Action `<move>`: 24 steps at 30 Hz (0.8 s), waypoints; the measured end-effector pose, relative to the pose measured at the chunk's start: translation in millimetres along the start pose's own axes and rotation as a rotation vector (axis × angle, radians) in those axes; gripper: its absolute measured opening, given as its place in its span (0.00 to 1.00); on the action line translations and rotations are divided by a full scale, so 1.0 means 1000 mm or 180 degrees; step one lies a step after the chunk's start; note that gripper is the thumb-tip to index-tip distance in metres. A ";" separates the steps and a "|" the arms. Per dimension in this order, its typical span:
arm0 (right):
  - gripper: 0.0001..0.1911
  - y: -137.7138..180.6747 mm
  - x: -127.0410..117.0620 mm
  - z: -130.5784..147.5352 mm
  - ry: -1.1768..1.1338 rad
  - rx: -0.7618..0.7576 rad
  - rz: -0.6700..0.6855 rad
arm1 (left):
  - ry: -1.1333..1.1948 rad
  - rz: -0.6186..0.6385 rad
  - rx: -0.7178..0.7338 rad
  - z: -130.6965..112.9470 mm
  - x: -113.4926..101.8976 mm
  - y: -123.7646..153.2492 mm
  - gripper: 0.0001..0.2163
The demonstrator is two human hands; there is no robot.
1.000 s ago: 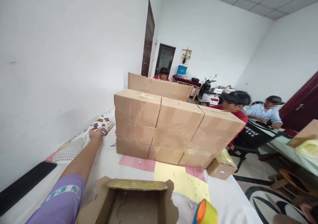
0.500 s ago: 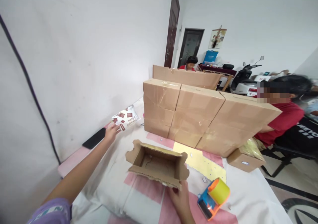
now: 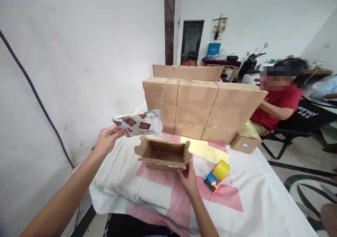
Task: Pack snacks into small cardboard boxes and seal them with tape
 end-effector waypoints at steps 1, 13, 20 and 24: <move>0.22 0.000 -0.001 0.000 0.0023 -0.0012 -0.0025 | -0.0039 0.0124 0.0043 -0.003 0.009 0.006 0.18; 0.20 0.004 -0.006 -0.007 0.0261 -0.0048 -0.0046 | -0.0780 0.1729 -0.0350 0.056 0.116 0.075 0.16; 0.20 0.003 -0.006 -0.011 0.0210 -0.0023 -0.0032 | -0.1113 0.1871 -0.0462 0.083 0.139 0.066 0.15; 0.21 0.002 -0.005 -0.015 0.0195 0.0004 -0.0027 | -0.1573 0.2140 -0.0528 0.099 0.145 0.065 0.13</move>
Point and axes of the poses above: each hand's wrist, its own y-axis away from the middle knuckle, its own x-axis out of the palm, z = x × y, the point moved 10 cm from there along -y, towards the middle knuckle, and after that the axes turned 12 degrees about -z, right-handed, at the moved point
